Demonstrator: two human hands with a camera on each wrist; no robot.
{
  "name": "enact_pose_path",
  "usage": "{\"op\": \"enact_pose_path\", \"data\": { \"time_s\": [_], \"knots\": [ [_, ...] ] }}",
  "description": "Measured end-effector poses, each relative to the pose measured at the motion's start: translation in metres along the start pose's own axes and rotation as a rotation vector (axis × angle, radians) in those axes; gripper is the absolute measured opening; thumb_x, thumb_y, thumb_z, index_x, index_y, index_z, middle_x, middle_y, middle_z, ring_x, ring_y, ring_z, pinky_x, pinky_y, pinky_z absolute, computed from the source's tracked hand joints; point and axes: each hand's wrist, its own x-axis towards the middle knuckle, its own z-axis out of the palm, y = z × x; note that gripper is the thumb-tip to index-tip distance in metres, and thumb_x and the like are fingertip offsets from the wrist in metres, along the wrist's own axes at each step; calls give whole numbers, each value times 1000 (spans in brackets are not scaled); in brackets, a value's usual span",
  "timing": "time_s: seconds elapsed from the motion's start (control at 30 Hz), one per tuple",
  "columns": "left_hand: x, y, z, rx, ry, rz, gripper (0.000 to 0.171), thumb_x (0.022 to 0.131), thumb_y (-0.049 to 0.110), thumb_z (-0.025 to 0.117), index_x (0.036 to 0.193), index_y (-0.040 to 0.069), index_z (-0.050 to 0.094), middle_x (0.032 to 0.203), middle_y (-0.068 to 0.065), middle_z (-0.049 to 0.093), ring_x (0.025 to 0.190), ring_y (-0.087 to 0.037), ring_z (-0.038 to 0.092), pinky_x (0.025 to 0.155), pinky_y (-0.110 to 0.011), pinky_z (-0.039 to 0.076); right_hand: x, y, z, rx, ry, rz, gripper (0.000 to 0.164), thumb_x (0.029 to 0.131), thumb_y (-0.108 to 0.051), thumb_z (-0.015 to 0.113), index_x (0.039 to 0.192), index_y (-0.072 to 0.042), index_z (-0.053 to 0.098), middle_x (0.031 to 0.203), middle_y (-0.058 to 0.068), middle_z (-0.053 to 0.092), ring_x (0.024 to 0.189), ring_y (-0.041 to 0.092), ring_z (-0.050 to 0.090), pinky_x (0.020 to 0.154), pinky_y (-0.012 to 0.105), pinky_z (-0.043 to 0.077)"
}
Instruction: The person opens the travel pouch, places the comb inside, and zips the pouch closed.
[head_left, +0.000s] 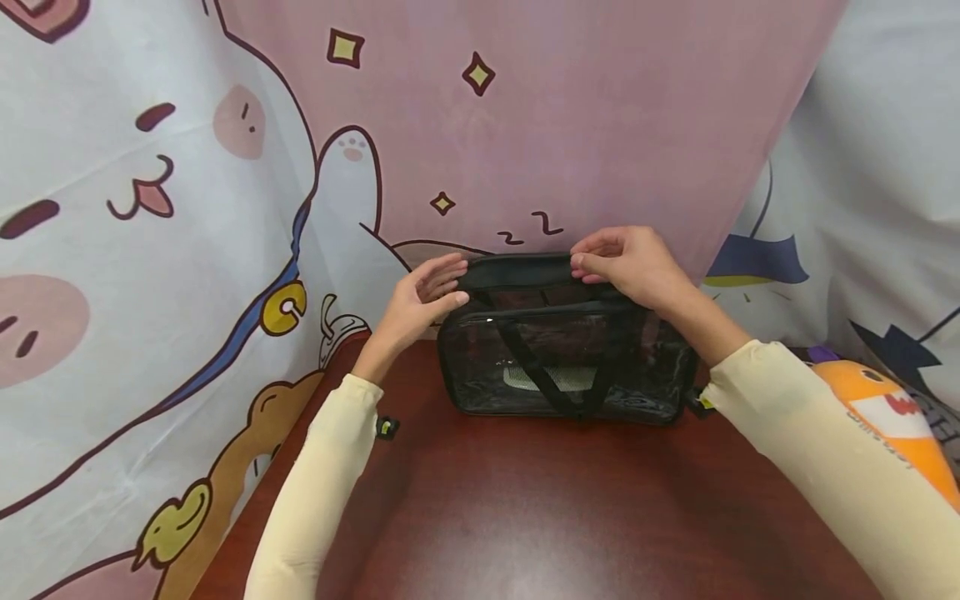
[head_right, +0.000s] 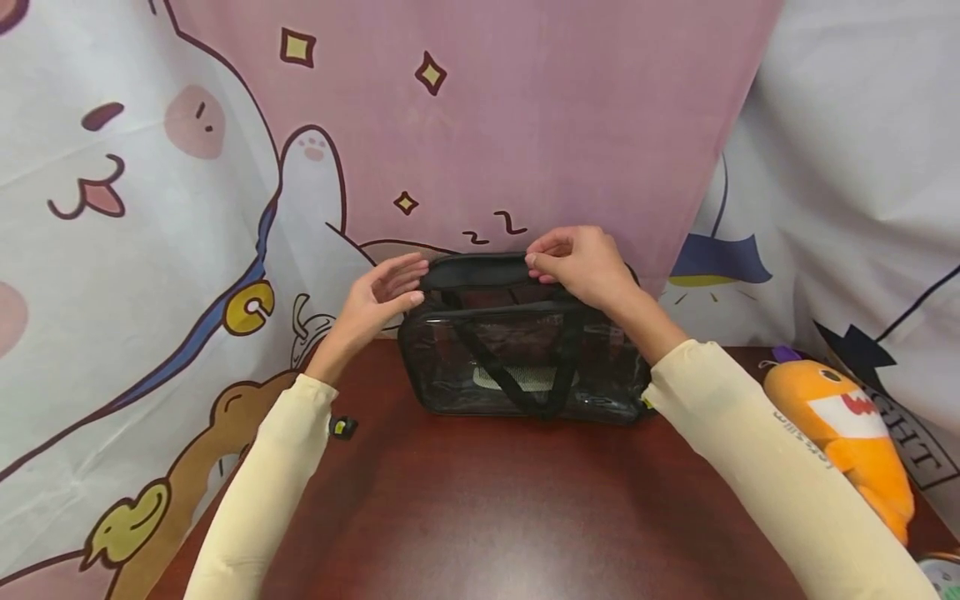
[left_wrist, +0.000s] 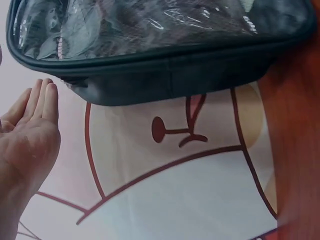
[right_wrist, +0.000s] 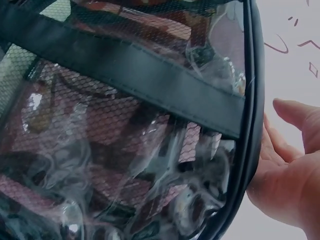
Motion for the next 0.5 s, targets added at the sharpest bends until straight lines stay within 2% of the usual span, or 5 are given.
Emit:
{"op": "enact_pose_path", "data": {
  "time_s": [0.17,0.27,0.4,0.5],
  "knots": [
    [-31,-6,-7,31,51,3,62,101,15,73,158,18,49,160,-14,53,149,-27,52,124,-49,41,-2,-5,10,65,75,-72,31,103,-25,71,117,2,75,109,18,80,87,10,80,78,29,65],
    [-45,-12,-7,40,104,13,65,99,12,75,158,17,48,158,-14,55,147,-31,53,123,-54,41,-4,-7,16,89,110,-108,28,103,-24,71,114,1,75,105,15,81,83,5,78,76,26,64],
    [-56,-23,1,56,186,9,68,93,8,81,153,15,51,151,-10,59,141,-34,57,117,-56,47,-7,-9,22,84,131,-131,27,103,-26,71,114,-2,76,104,12,81,83,5,76,77,26,63],
    [-61,-32,10,65,248,4,65,88,8,87,146,9,55,141,-10,63,134,-38,61,112,-56,51,-7,-10,27,44,135,-140,28,104,-30,70,115,-5,76,106,12,80,85,6,76,79,26,63]
  ]
}}
